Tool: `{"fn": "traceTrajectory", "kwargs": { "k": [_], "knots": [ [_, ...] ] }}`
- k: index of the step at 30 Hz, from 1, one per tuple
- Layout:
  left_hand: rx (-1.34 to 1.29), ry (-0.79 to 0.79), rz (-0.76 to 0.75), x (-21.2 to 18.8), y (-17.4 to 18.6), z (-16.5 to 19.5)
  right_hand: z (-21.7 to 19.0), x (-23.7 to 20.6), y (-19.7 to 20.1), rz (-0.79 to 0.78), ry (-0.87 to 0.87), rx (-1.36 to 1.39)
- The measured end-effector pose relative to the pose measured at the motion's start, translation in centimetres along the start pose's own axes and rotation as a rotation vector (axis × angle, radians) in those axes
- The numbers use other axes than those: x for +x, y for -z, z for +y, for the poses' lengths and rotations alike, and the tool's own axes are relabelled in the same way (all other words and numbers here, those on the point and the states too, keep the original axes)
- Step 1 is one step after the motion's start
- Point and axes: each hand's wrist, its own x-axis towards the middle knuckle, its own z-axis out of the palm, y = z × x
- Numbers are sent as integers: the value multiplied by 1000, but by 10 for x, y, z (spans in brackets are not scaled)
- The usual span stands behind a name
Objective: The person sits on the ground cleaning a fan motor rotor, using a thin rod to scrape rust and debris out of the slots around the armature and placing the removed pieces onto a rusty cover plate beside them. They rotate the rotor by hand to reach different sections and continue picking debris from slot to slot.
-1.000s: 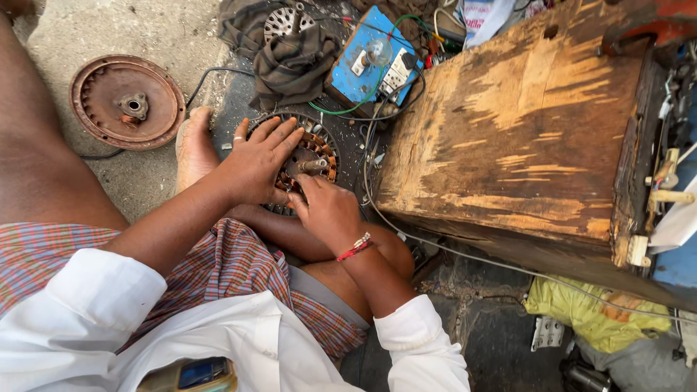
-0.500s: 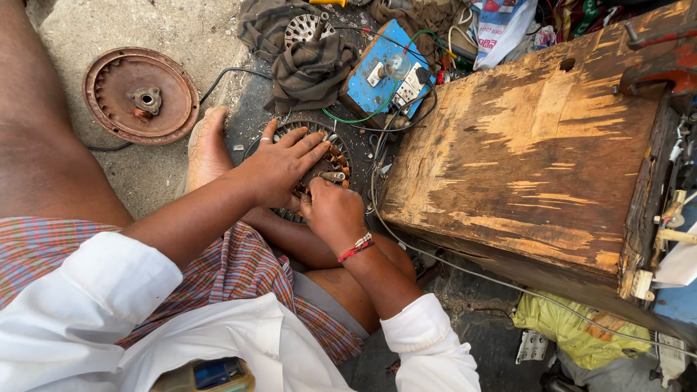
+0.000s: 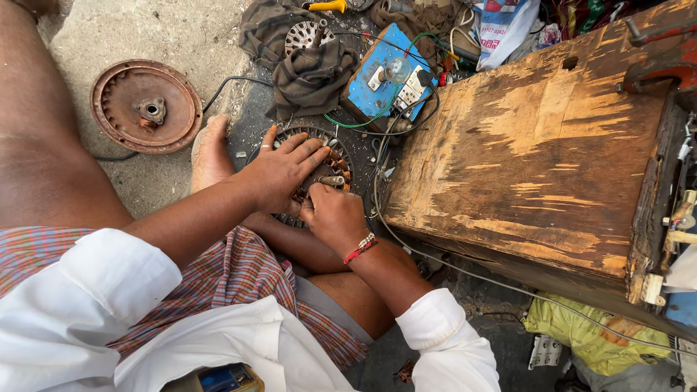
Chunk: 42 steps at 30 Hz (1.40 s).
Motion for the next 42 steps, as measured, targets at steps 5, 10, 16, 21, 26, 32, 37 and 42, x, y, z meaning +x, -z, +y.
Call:
{"fn": "traceTrajectory", "kwargs": {
  "k": [5,10,16,21,26,32,37,42],
  "knots": [
    [-4,-23,37,1,-7,4,2,-14,-9,58,-36,-28],
    [6,-50,26,-1,-10,9,0,-23,-15,67,-33,-68],
    [-13,-19,24,0,-13,9,4,-21,-11,46,-65,-43],
    [-20,-11,-5,-3,-15,13,-1,-27,-6,-24,24,-157],
    [15,-9,-79,-5,-11,10,-9,-14,1,-209,38,-286],
    [21,-21,-50,-7,-9,5,-10,4,5,-334,137,-334],
    [-8,-21,-18,-8,-6,2,-7,8,4,-266,187,-317],
    [-3,0,-16,-1,-3,1,7,12,5,-241,191,-219]
  ]
}}
